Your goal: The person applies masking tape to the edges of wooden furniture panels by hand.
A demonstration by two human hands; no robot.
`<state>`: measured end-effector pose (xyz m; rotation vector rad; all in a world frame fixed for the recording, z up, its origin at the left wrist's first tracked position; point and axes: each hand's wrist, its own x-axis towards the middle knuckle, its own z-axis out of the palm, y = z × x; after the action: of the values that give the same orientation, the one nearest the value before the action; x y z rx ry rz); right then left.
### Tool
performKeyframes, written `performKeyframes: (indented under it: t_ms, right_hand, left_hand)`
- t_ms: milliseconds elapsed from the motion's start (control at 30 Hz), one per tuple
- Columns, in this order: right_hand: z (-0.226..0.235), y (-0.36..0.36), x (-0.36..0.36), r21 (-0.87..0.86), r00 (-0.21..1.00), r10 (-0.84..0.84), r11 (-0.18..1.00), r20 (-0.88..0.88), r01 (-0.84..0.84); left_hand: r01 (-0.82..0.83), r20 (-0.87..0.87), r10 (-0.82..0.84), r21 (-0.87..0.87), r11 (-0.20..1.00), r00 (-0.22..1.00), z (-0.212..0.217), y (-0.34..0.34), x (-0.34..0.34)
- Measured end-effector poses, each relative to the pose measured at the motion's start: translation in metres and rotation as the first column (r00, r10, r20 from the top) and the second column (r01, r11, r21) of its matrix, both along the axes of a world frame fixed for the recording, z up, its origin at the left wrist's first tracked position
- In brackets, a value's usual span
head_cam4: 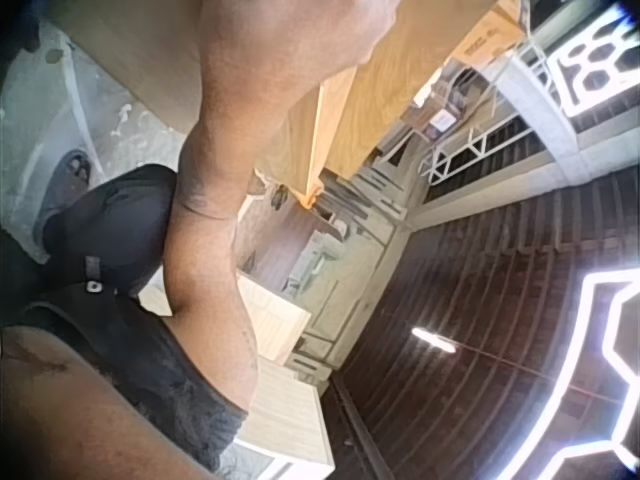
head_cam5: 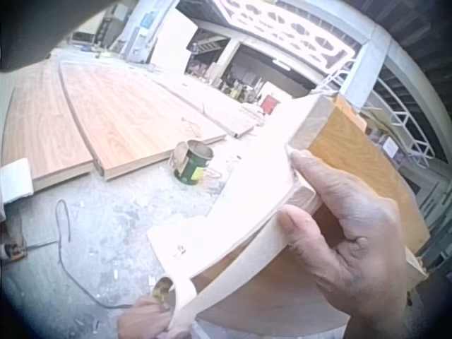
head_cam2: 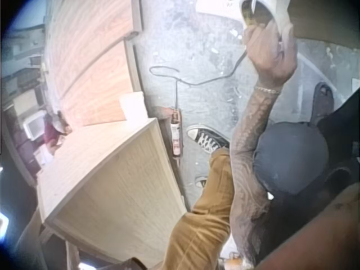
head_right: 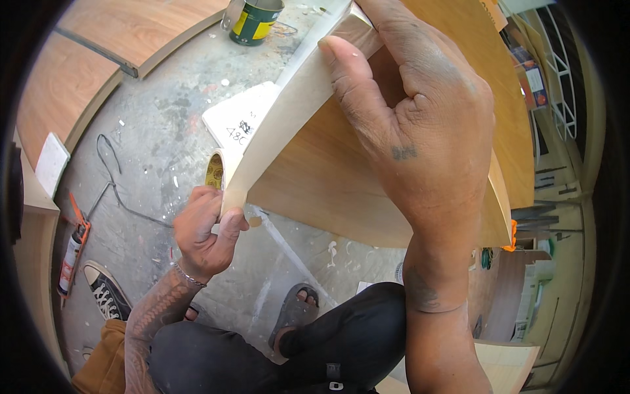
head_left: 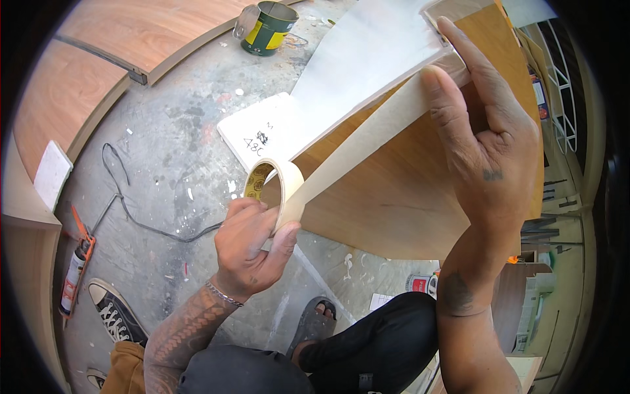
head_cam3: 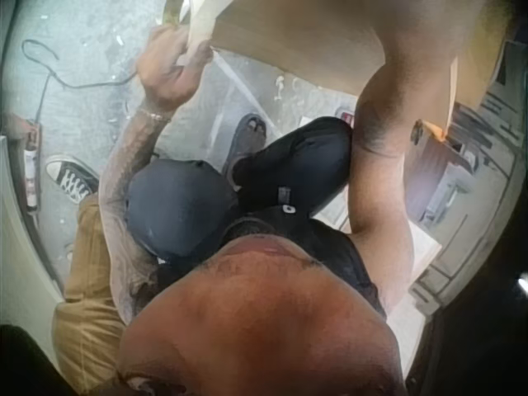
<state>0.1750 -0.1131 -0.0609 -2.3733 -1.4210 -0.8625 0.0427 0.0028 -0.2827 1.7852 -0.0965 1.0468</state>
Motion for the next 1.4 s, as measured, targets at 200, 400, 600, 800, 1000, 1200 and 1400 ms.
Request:
performKeyframes:
  t_ms: [200,400,600,800,1000,1200,1400]
  right_hand:
    - [0.002,0.004,-0.007,0.027,0.998,-0.026,0.999,-0.058,0.028]
    - [0.001,0.004,0.000,0.110,0.995,0.018,0.994,-0.095,-0.008]
    - [0.005,0.005,0.002,0.151,0.991,0.097,0.985,-0.090,-0.082]
    - [0.000,0.010,-0.004,0.174,0.993,-0.011,0.984,-0.116,0.031]
    - [-0.005,0.016,-0.001,0.255,0.974,0.213,0.949,-0.072,-0.188]
    - [-0.002,0.005,0.006,0.087,0.981,0.168,0.980,0.101,-0.177]
    - [-0.006,0.007,0.006,0.124,0.976,0.150,0.978,0.157,-0.170]
  left_hand:
    - [0.022,0.023,-0.021,-0.039,0.999,1.000,-0.005,0.000,0.003]
    - [0.010,0.011,-0.009,-0.055,0.998,1.000,-0.005,-0.001,0.004]
    - [0.013,0.016,-0.012,-0.061,0.998,1.000,-0.004,0.000,0.005]
    - [0.014,0.021,-0.012,-0.066,0.998,1.000,-0.007,0.002,0.004]
    - [0.025,0.015,-0.024,-0.062,0.998,1.000,-0.005,0.001,0.004]
    - [0.023,0.030,-0.021,-0.056,0.998,0.999,-0.008,-0.001,0.005]
    - [-0.008,0.039,0.010,-0.029,1.000,0.999,-0.009,0.001,0.007]
